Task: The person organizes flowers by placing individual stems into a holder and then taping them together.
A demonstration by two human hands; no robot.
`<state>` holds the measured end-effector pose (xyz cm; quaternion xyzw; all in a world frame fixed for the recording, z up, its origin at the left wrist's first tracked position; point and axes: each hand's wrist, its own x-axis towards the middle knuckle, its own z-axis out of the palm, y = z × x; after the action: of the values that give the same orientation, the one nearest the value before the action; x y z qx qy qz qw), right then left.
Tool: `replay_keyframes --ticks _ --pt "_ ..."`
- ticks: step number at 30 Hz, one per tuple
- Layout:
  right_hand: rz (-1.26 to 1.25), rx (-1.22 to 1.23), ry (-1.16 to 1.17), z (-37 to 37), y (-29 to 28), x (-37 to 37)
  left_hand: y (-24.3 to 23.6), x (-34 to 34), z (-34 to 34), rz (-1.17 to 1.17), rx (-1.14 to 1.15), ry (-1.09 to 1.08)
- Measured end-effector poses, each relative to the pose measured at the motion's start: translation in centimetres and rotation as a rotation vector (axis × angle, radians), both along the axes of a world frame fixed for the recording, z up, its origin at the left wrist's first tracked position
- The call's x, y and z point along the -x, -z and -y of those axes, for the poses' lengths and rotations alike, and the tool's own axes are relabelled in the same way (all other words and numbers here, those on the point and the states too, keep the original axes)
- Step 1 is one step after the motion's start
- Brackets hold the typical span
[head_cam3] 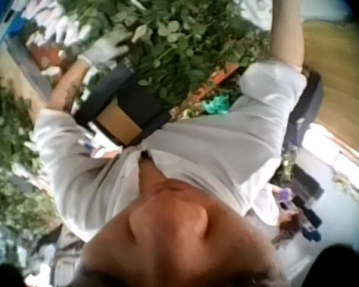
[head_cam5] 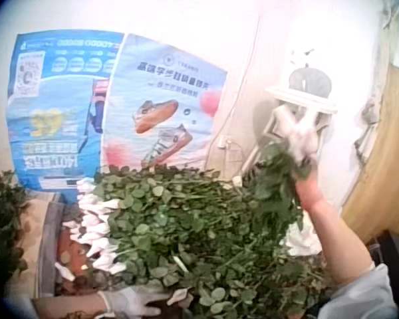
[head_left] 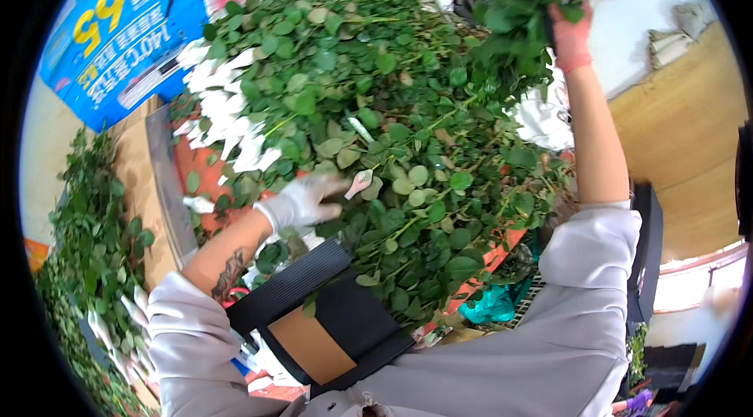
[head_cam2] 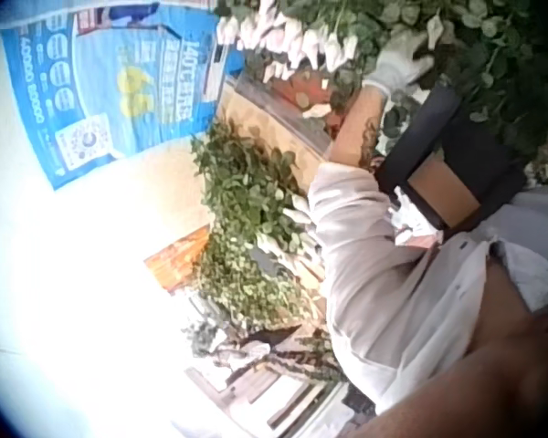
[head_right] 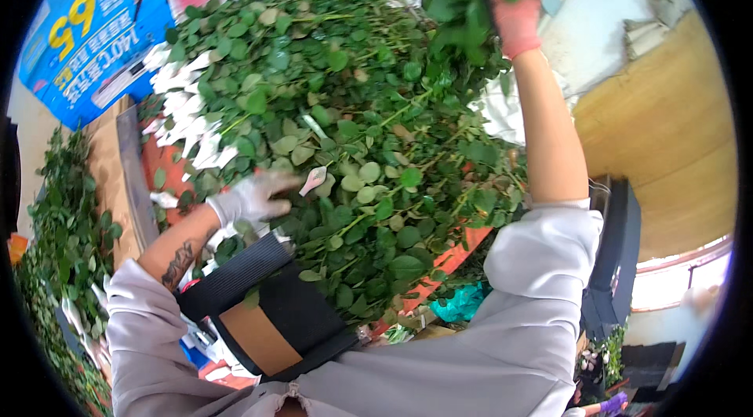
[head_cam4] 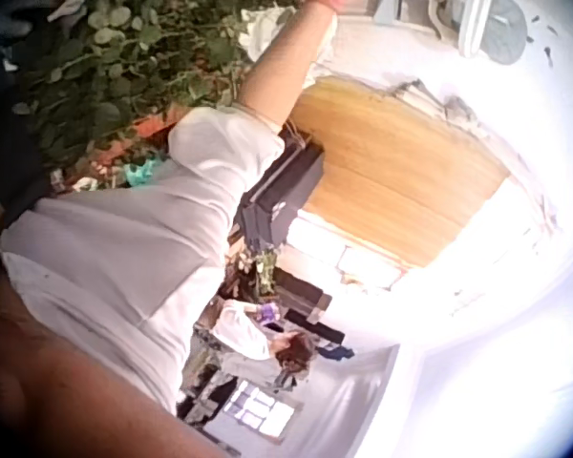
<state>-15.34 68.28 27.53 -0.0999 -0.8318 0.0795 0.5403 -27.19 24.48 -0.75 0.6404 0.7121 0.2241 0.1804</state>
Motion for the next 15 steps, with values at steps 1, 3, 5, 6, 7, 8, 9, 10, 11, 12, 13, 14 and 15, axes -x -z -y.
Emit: replay_keyframes --ticks 1,3,5,6,7,8,9,10,11,12,13,14,15 --pt "-0.128 0.119 -0.027 -2.9 -2.2 -0.7 2.4 -0.6 0.3 -0.012 0.181 -0.012" --pt "-0.415 0.401 -0.239 -3.9 -5.3 -1.5 3.8 -0.4 0.1 0.003 0.247 0.006" --pt "-0.475 0.469 -0.312 -8.7 -8.9 -6.9 1.0 -1.2 -2.4 0.036 0.235 -0.070" --pt "-0.532 0.583 -0.442 -7.1 -8.4 -6.0 -1.1 -1.2 -2.6 0.114 0.260 -0.193" --pt "-0.598 0.687 -0.569 -5.2 -8.6 -5.3 -0.7 -0.3 -2.6 0.158 0.108 -0.261" --pt "-0.697 0.634 -0.534 -1.3 -8.3 -4.1 -1.5 0.4 -2.6 0.208 0.083 -0.359" --pt "-0.645 0.480 -0.379 -1.4 -9.0 -4.6 -2.9 0.9 -3.5 0.255 0.021 -0.376" --pt "-0.612 0.349 -0.273 -1.5 -10.1 -5.1 -3.8 1.3 -4.6 0.213 -0.054 -0.354" --pt "-0.581 0.241 -0.218 -1.5 -11.9 -5.8 -4.8 1.7 -6.2 0.218 -0.063 -0.322" --pt "-0.558 0.151 -0.180 -1.5 -13.6 -6.3 -6.1 1.7 -7.7 0.239 -0.046 -0.305" --pt "-0.544 0.064 -0.148 -1.6 -15.7 -7.0 -6.9 1.3 -9.2 0.295 -0.037 -0.273" --pt "-0.532 -0.006 -0.134 -1.2 -17.5 -7.2 -7.8 0.9 -10.2 0.349 -0.029 -0.252" --pt "-0.522 -0.073 -0.110 -0.8 -19.4 -8.1 -8.6 0.1 -11.4 0.318 0.057 -0.219"
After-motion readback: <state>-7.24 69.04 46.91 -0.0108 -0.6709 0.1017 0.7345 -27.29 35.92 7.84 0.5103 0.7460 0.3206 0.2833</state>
